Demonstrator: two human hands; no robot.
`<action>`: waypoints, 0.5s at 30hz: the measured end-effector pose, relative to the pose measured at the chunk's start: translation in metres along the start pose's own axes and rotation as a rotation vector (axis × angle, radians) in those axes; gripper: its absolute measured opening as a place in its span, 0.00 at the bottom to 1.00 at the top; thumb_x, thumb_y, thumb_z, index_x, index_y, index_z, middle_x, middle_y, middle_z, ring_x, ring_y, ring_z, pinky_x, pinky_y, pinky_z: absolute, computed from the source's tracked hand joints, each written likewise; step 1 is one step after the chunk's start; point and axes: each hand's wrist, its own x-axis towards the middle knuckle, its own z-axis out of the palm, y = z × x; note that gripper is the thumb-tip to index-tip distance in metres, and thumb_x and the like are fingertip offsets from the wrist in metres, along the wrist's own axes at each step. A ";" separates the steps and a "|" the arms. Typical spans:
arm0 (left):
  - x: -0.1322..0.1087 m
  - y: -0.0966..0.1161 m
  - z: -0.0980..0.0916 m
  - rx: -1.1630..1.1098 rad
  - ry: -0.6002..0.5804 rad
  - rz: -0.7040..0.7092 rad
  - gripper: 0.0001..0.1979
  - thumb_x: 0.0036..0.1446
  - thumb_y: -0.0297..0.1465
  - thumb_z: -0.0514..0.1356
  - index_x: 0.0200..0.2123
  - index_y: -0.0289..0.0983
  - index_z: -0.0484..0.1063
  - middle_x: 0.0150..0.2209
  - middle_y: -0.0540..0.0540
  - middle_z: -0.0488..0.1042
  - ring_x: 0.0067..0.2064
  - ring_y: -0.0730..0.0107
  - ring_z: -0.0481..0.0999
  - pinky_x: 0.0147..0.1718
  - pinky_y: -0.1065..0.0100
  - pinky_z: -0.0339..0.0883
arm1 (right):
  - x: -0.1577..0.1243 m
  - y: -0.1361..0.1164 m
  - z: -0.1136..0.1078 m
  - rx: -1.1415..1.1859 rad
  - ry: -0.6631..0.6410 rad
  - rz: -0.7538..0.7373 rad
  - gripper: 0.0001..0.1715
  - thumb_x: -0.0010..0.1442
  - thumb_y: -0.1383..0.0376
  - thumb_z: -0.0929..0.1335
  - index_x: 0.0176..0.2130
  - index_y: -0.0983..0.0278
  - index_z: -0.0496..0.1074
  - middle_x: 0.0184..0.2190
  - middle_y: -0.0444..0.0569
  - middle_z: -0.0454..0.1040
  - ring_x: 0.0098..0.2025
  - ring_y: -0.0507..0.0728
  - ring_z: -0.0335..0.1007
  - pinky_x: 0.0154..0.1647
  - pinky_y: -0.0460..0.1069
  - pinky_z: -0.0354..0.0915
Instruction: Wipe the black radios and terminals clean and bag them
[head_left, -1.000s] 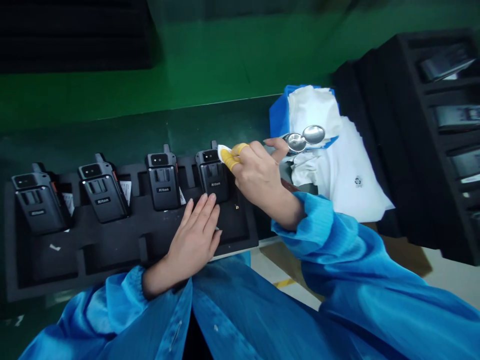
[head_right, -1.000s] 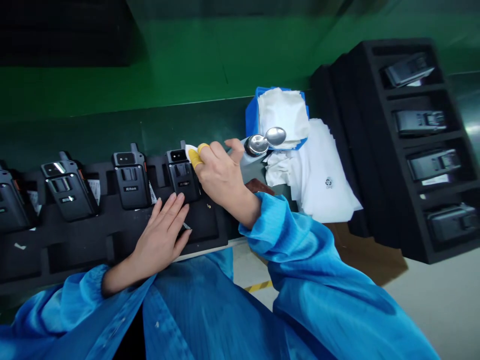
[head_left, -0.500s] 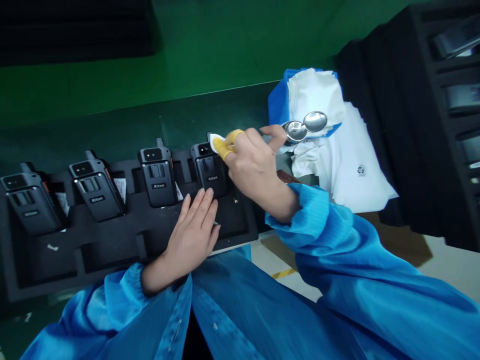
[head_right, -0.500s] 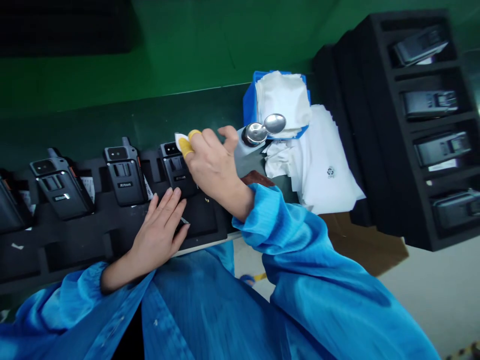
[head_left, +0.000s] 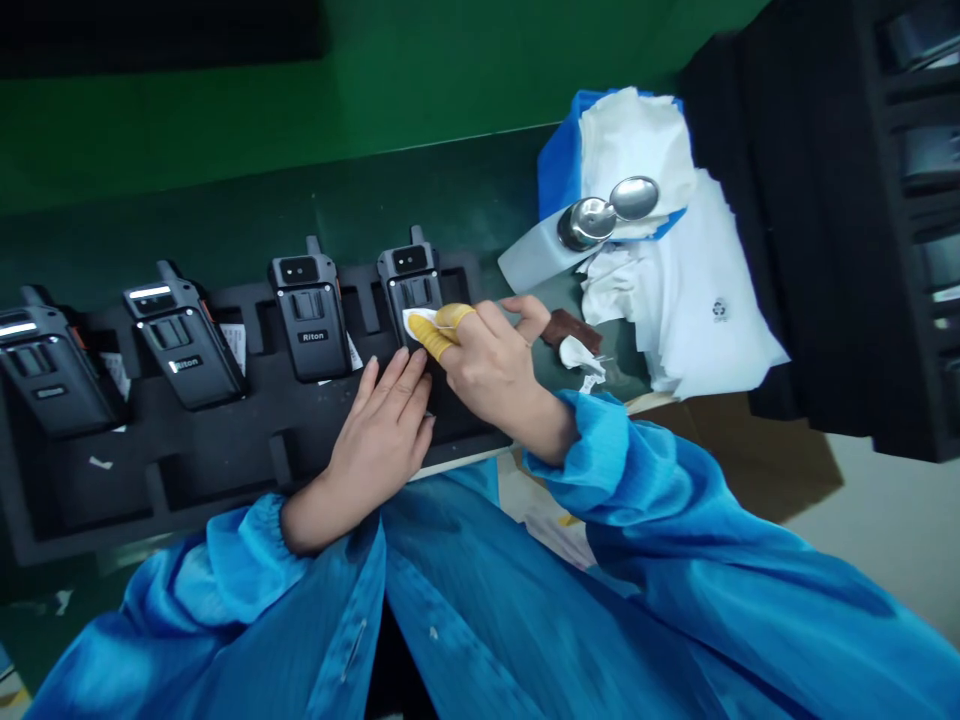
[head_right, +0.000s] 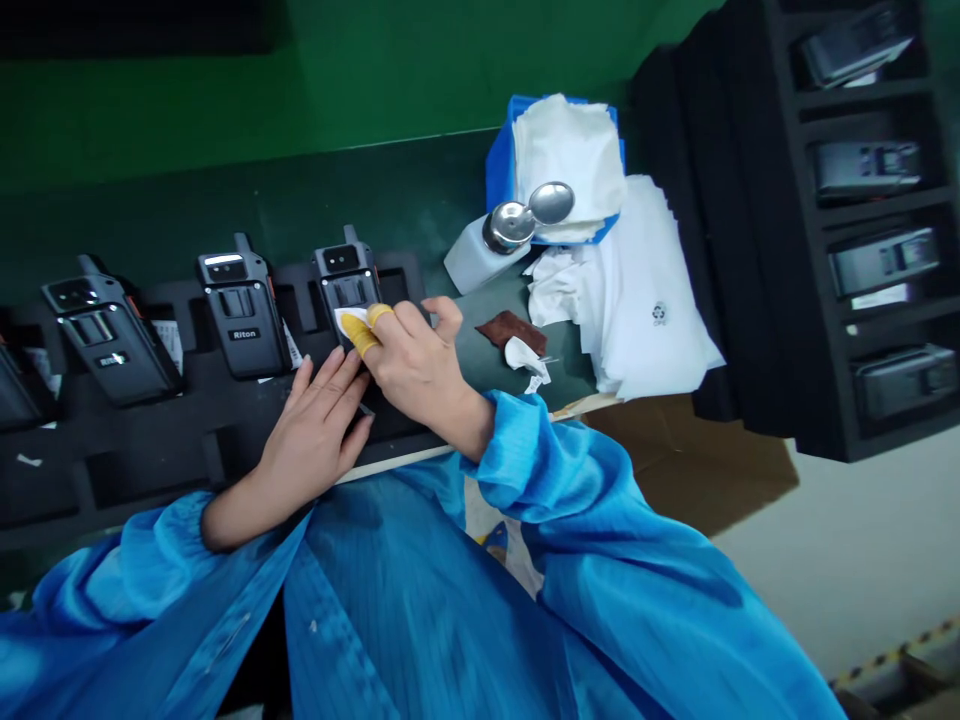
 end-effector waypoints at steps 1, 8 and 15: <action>0.000 0.000 0.000 -0.002 -0.002 -0.002 0.18 0.62 0.28 0.52 0.53 0.26 0.68 0.60 0.31 0.66 0.63 0.51 0.63 0.63 0.46 0.53 | -0.001 0.004 -0.001 -0.006 -0.004 0.028 0.22 0.66 0.71 0.57 0.28 0.60 0.73 0.34 0.45 0.71 0.40 0.55 0.60 0.49 0.57 0.40; -0.001 -0.001 0.003 -0.040 -0.013 0.002 0.19 0.62 0.27 0.52 0.55 0.28 0.67 0.62 0.32 0.63 0.64 0.51 0.61 0.62 0.45 0.55 | 0.005 0.015 -0.019 0.014 0.044 0.238 0.20 0.63 0.70 0.57 0.28 0.61 0.73 0.32 0.48 0.66 0.40 0.57 0.59 0.48 0.61 0.44; -0.025 -0.015 -0.030 -0.010 0.115 -0.052 0.17 0.62 0.26 0.52 0.54 0.30 0.67 0.58 0.33 0.68 0.62 0.53 0.65 0.63 0.43 0.51 | 0.053 -0.018 -0.029 0.075 0.075 0.083 0.19 0.64 0.69 0.57 0.36 0.60 0.75 0.34 0.49 0.66 0.42 0.59 0.60 0.48 0.63 0.45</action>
